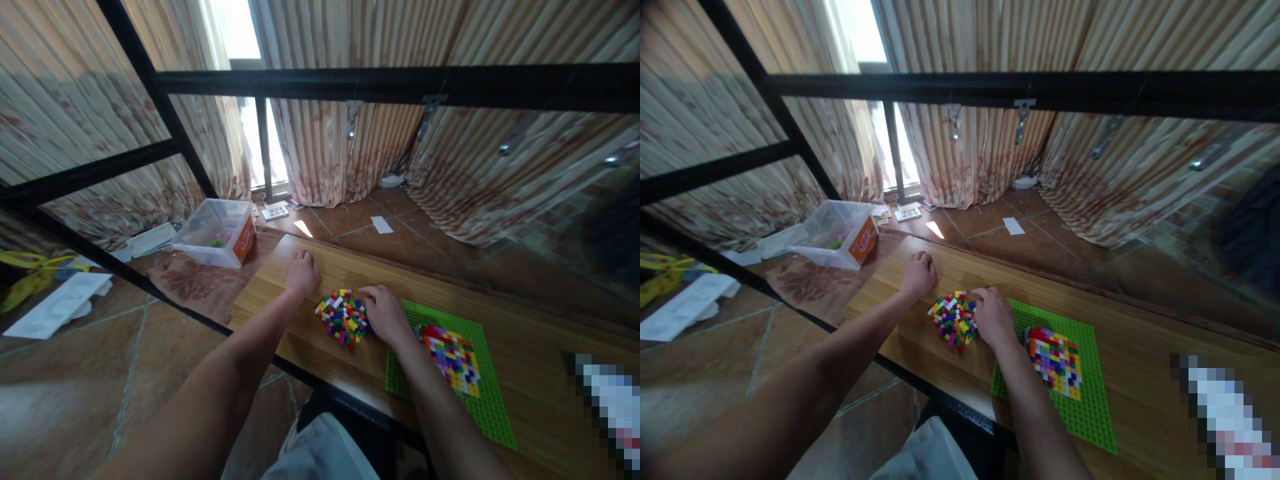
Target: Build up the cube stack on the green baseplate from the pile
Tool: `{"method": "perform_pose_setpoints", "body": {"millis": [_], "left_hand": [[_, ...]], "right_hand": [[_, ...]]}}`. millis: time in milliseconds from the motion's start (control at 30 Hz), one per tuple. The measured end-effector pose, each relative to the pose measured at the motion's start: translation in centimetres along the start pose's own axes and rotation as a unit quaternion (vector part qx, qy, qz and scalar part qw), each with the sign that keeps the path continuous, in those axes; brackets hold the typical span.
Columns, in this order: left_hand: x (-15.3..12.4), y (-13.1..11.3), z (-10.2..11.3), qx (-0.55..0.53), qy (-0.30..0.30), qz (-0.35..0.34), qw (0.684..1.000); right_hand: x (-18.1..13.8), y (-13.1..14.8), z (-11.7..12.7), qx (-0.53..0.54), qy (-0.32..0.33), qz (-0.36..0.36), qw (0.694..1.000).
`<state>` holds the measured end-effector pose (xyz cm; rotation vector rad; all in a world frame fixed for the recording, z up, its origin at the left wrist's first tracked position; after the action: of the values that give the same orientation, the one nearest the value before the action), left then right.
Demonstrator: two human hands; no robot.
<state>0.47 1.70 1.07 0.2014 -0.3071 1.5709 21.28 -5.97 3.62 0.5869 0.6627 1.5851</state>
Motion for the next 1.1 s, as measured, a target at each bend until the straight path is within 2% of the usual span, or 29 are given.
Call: {"method": "perform_pose_setpoints", "body": {"millis": [200,433,533,633,700,833,900,1100], "left_hand": [[-0.1,0.1,-0.1,0.007,0.008,0.005,1.000],[-0.1,0.2,-0.2,0.009,0.011,0.006,1.000],[0.0,0.2,-0.1,0.018,0.015,0.003,1.000],[0.0,0.2,-0.1,0.025,0.015,0.003,1.000],[0.1,0.2,-0.1,0.022,0.014,0.006,1.000],[0.1,0.2,-0.3,0.012,0.013,0.006,1.000],[0.1,0.2,-0.2,0.012,0.006,0.002,1.000],[0.0,0.0,0.0,0.009,0.005,0.003,1.000]], "right_hand": [[3.0,0.8,-2.3,-0.015,0.017,0.074,0.997],[3.4,0.9,-2.5,-0.020,0.038,0.081,0.996],[2.9,1.0,-1.8,0.016,0.002,0.063,0.998],[1.5,0.6,-1.0,0.145,-0.061,0.030,0.987],[0.0,0.1,-0.8,0.279,-0.093,0.002,0.956],[-3.7,-0.6,-1.5,0.512,-0.100,-0.084,0.849],[-5.4,-0.5,-1.8,0.566,-0.081,-0.119,0.812],[-8.2,0.5,-1.3,0.641,-0.064,-0.180,0.743]]}}
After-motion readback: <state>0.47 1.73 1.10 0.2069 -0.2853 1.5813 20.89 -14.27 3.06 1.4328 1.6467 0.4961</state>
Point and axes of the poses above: each hand's wrist, its own x-axis towards the middle knuckle, its own z-axis out of the back of the hand, y = z × x, the point moved 3 cm from there along x, towards the middle knuckle, and after that the axes turned 15 degrees about x, right-handed, at the moved point
